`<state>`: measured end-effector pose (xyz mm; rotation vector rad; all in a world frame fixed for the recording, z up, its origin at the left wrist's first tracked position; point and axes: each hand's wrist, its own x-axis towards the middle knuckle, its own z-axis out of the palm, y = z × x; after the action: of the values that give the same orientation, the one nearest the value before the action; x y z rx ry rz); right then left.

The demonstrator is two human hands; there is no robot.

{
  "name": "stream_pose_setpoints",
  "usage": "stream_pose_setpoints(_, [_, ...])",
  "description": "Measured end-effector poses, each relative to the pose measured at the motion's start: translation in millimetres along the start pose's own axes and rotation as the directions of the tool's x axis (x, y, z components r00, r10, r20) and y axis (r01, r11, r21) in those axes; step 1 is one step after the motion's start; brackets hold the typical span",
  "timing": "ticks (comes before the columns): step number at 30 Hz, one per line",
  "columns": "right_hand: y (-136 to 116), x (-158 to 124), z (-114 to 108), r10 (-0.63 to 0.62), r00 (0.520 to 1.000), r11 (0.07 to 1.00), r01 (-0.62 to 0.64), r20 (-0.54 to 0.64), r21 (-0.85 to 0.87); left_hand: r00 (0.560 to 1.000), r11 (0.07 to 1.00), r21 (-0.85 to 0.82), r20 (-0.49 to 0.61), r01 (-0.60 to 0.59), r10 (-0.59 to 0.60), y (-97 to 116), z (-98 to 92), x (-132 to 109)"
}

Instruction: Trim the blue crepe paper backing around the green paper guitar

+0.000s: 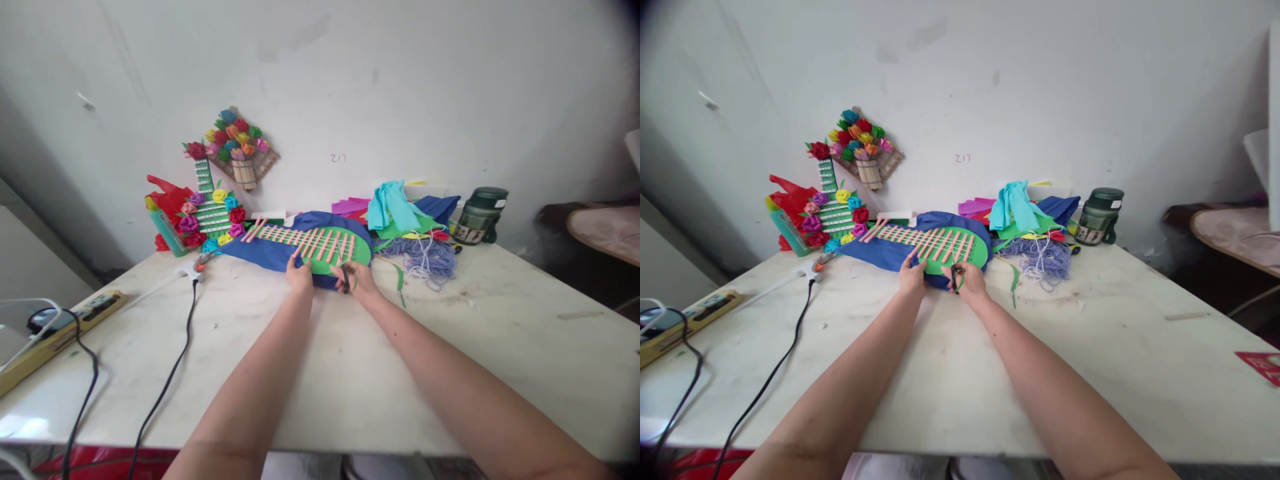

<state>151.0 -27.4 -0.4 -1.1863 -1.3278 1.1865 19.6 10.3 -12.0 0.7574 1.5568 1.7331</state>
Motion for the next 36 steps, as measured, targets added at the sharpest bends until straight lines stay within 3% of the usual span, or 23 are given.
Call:
stream_pose_setpoints(3, [-1,1,-5,0.051,0.998,0.996,-0.053,0.031,0.065,0.985,0.961,0.271,0.139,0.062,-0.103,4,-14.3,8])
stream_pose_setpoints(6, [-3,-1,-7,0.082,0.997,0.995,-0.082,0.008,0.058,0.963,0.85,0.527,0.229,0.001,-0.143,19,-32.6,17])
stream_pose_setpoints(9, [-4,-2,-7,0.092,0.996,0.992,-0.091,-0.008,0.088,0.979,0.574,0.795,0.195,-0.195,0.062,40,-46.2,17])
stream_pose_setpoints(11, [-4,-2,-6,0.075,0.997,0.99,-0.075,0.001,0.12,0.945,0.396,0.87,0.203,-0.295,0.258,52,-49.3,12])
stream_pose_setpoints(14, [-4,-2,-5,0.055,0.998,0.984,-0.056,0.009,0.17,0.821,0.275,0.79,0.444,-0.548,0.36,60,-45.4,-2])
stream_pose_setpoints(16, [-4,-2,-4,0.052,0.998,0.973,-0.057,0.027,0.223,0.664,0.224,0.629,0.663,-0.745,0.347,56,-40.7,-8])
stream_pose_setpoints(18, [-4,0,-4,0.048,0.998,0.958,-0.061,0.051,0.279,0.493,0.142,0.475,0.794,-0.868,0.356,46,-37.3,-9])
stream_pose_setpoints(19, [-4,1,-4,0.047,0.997,0.952,-0.064,0.064,0.301,0.458,0.118,0.448,0.811,-0.886,0.364,39,-36.6,-7])
stream_pose_setpoints(21, [-4,2,-4,0.052,0.995,0.942,-0.078,0.087,0.328,0.449,0.114,0.444,0.792,-0.889,0.413,25,-37.1,0])
stream_pose_setpoints(25, [-6,3,-4,0.08,0.987,0.935,-0.122,0.138,0.333,0.376,0.189,0.325,0.775,-0.927,0.508,9,-41.2,13])
stream_pose_setpoints(27, [-8,3,-5,0.065,0.985,0.941,-0.114,0.162,0.319,0.392,0.271,0.287,0.746,-0.919,0.538,8,-42.3,17])
stream_pose_setpoints(28, [-9,3,-6,0.052,0.984,0.945,-0.103,0.167,0.31,0.427,0.329,0.284,0.722,-0.901,0.544,8,-42.6,17])
stream_pose_setpoints(33, [-14,4,-20,0.061,0.984,0.968,-0.098,0.165,0.23,0.699,0.653,0.325,0.549,-0.684,0.459,7,-43.2,24])
stream_pose_setpoints(36, [-19,4,-31,0.073,0.976,0.982,-0.106,0.204,0.156,0.775,0.805,0.237,0.509,-0.544,0.374,1,-44.1,31])
